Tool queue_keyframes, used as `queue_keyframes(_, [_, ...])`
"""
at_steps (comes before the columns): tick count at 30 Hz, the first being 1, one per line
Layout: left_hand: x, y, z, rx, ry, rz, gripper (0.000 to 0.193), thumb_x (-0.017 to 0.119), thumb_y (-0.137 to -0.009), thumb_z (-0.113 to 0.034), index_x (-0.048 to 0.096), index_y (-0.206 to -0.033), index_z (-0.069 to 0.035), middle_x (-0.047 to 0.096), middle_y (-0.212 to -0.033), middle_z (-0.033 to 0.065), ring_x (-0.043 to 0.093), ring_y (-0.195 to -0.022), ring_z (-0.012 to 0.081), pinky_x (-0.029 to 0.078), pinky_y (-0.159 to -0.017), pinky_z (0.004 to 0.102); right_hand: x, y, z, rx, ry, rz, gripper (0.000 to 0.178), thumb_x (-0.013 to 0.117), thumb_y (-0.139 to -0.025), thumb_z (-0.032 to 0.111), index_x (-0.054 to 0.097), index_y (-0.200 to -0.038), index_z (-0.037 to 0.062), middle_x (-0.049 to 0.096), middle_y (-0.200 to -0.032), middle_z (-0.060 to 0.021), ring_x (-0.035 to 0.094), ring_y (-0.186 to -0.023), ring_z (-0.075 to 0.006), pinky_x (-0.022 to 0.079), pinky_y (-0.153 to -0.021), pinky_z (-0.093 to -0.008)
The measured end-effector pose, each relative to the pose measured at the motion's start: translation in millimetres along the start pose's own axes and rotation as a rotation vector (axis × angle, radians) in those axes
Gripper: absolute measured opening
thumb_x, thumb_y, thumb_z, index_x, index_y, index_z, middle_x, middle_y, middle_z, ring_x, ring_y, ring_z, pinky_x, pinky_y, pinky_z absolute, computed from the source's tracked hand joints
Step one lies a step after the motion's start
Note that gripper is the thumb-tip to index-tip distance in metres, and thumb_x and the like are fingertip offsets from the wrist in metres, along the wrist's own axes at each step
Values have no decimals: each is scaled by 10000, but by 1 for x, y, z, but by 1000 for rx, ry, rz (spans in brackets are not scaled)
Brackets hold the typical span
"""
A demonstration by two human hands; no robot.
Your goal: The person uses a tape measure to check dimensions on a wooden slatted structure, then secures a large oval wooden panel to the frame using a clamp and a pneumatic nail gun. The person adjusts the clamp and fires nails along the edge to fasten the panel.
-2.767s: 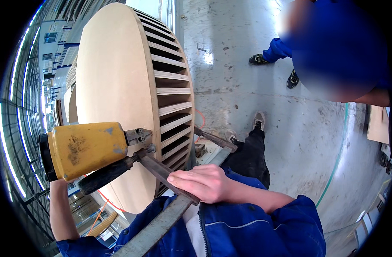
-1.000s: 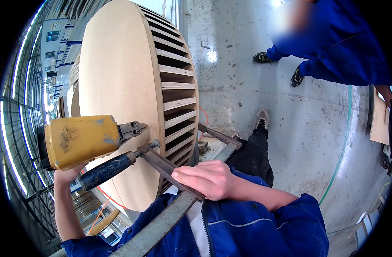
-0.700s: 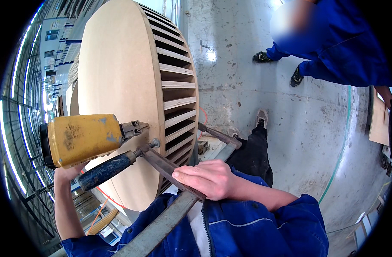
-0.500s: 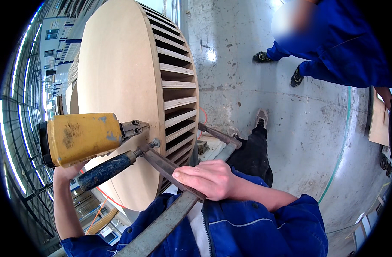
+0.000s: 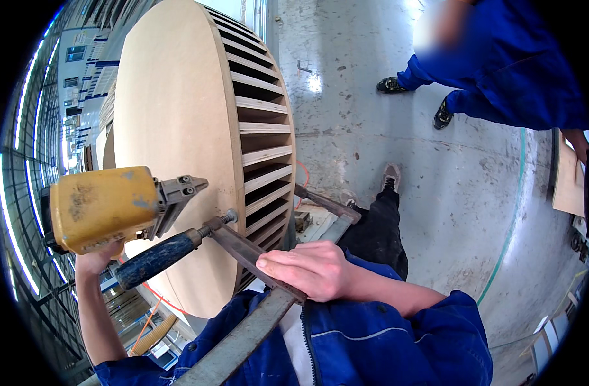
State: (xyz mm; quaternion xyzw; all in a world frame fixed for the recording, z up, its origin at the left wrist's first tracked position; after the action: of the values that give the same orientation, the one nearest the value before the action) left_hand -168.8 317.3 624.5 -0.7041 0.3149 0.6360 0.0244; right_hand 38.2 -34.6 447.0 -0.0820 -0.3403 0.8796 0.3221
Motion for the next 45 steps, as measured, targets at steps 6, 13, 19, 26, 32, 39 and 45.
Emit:
queue_keyframes(6, [4, 3, -9, 20, -29, 30, 371, 835, -794, -56, 710, -1143, -43, 728, -1102, 83, 676, -997, 204, 571, -849, 371, -1, -3, 1, -3, -43, -16, 302, 718, -816, 71, 712, -1094, -48, 744, -1001, -184, 708, -640, -211, 547, -515, -293])
queue_keyframes(13, [25, -1, -27, 200, -230, 63, 345, 814, -827, -80, 713, -1156, -60, 733, -1072, 89, 686, -945, 227, 570, -810, 376, 0, -3, 0, -18, -59, -31, 288, 749, -812, 58, 715, -1075, -55, 748, -976, -196, 695, -598, -213, 529, -481, -289])
queue_keyframes(19, [22, -1, -21, 146, -221, 72, 351, 814, -826, -85, 711, -1161, -61, 731, -1089, 94, 685, -962, 228, 571, -823, 380, 2, -2, 0, 7, -16, 25, 359, 677, -805, 85, 705, -1140, -42, 737, -1051, -159, 728, -704, -202, 576, -572, -300])
queue_keyframes(26, [23, -2, -24, 167, -198, 73, 354, 810, -830, -85, 706, -1168, -63, 730, -1093, 95, 683, -967, 226, 572, -823, 380, 1, -1, 0, 8, -21, 18, 358, 682, -806, 83, 703, -1140, -45, 736, -1055, -163, 730, -711, -207, 578, -575, -301])
queue_keyframes(32, [25, -3, -25, 152, -207, 90, 343, 803, -836, -82, 707, -1164, -61, 728, -1095, 94, 682, -966, 226, 572, -821, 379, 1, -1, 0, 9, -29, 9, 358, 682, -809, 88, 701, -1141, -45, 735, -1054, -166, 730, -709, -206, 577, -572, -300])
queue_keyframes(39, [25, -2, -27, 145, -192, 75, 360, 809, -828, -79, 707, -1173, -60, 728, -1094, 91, 686, -967, 219, 578, -813, 378, 1, -2, 0, 12, -29, 25, 363, 679, -811, 89, 697, -1147, -49, 733, -1053, -169, 733, -715, -208, 577, -573, -298])
queue_keyframes(45, [26, -2, -30, 129, -222, 72, 361, 812, -828, -82, 709, -1174, -69, 733, -1088, 90, 692, -964, 220, 581, -815, 376, 1, -1, 0, 6, -29, 19, 365, 679, -810, 91, 698, -1145, -50, 733, -1057, -173, 733, -714, -212, 576, -573, -298])
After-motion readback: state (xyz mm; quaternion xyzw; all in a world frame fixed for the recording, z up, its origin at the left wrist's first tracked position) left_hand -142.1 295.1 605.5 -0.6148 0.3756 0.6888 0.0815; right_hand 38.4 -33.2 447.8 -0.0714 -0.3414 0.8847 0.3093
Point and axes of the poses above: each hand's wrist, its own y-axis away from the middle knuckle, its own x-axis out of the palm, z = x × y, the point moved 9 cm from there along -y, towards the middle knuckle
